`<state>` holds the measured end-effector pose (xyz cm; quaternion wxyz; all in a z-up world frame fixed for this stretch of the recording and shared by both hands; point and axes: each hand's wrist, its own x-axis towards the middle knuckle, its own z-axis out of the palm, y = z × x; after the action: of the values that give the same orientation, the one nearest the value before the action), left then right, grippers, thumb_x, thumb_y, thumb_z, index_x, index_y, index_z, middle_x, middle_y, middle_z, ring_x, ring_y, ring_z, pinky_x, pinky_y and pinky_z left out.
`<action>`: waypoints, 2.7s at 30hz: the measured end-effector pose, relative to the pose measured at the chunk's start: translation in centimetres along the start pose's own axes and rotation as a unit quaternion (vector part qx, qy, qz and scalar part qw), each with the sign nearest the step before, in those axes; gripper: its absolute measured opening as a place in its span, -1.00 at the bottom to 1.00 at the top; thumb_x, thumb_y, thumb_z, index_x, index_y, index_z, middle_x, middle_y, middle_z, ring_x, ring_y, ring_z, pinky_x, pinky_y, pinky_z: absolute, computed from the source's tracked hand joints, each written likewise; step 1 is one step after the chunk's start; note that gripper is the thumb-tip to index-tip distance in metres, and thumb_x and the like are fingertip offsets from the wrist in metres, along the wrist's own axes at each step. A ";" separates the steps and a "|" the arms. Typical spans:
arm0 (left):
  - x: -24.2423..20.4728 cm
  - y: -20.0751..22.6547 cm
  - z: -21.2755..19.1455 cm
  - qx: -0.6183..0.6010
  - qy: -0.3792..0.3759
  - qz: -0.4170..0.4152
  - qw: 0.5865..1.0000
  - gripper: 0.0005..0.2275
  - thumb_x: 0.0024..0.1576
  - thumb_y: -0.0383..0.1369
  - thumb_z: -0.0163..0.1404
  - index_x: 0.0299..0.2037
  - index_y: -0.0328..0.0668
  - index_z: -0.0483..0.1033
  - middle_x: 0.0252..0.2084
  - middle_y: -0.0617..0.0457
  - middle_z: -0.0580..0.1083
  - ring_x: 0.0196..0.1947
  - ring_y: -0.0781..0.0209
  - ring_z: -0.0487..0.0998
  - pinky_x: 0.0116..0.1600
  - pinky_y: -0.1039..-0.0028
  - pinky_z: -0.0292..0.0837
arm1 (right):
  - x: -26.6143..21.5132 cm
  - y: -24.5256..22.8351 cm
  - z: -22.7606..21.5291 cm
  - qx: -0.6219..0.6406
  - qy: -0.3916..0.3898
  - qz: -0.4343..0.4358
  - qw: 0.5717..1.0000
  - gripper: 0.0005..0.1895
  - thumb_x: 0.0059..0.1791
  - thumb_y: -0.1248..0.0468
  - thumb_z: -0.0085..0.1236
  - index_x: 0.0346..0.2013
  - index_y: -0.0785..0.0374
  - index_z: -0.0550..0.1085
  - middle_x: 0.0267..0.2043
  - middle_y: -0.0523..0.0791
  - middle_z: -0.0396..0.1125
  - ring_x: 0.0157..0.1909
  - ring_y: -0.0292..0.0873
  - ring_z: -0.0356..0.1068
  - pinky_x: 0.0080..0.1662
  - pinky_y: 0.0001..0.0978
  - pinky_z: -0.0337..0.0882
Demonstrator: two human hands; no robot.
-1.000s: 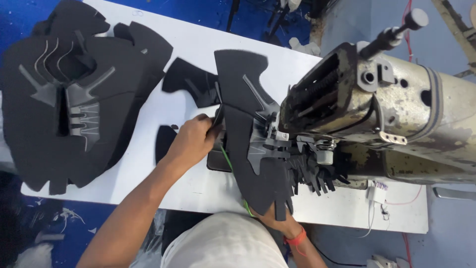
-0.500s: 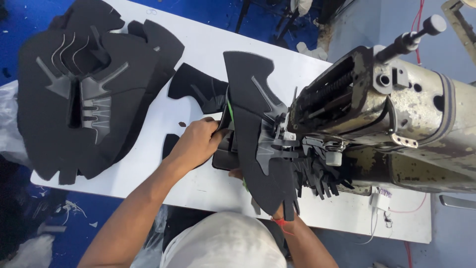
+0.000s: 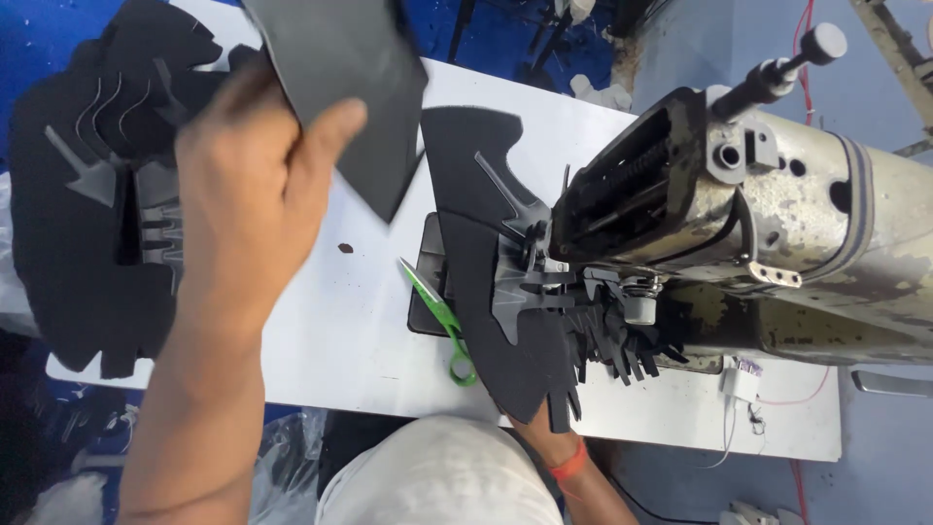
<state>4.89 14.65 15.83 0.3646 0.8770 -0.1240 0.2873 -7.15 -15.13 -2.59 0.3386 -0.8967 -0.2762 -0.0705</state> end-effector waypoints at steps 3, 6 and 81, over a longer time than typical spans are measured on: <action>1.6 -3.7 4.0 -0.007 0.050 -0.004 0.999 -0.69 0.32 -0.32 0.14 0.03 -0.51 0.43 -0.06 -0.27 0.39 -0.15 -0.03 0.58 -0.12 0.31 0.51 | -7.6 7.9 2.7 -0.008 0.046 0.005 0.999 -0.62 0.01 0.45 0.07 0.14 0.38 0.40 -0.01 0.10 0.44 -0.02 0.08 0.45 0.04 -0.11 0.41; 1.0 -4.0 8.7 0.007 0.067 -0.026 0.997 -0.46 0.27 -0.38 0.13 0.31 -0.68 0.21 0.29 -0.34 0.22 0.21 -0.19 0.43 0.22 0.28 0.46 | -13.2 11.0 3.6 0.305 0.161 0.294 0.892 -0.70 0.06 0.38 0.06 0.09 0.38 0.47 -0.08 0.05 0.46 -0.11 0.01 0.43 -0.06 -0.13 0.44; 5.3 0.9 23.9 -0.079 -0.511 0.082 0.852 -0.86 0.10 -0.38 0.13 -0.25 -0.30 0.61 -0.27 -0.18 0.59 -0.27 -0.10 0.63 -0.15 0.17 0.53 | 6.4 -1.8 -6.8 -0.242 0.100 0.055 0.963 -0.56 -0.04 0.48 0.15 0.11 0.11 0.57 -0.19 -0.11 0.34 -0.23 -0.06 0.38 -0.31 -0.21 0.37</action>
<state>18.71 -3.02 5.88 0.2934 0.8549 -0.3866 -0.1833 -2.35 -15.55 5.67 0.1404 -0.9542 -0.1656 -0.2058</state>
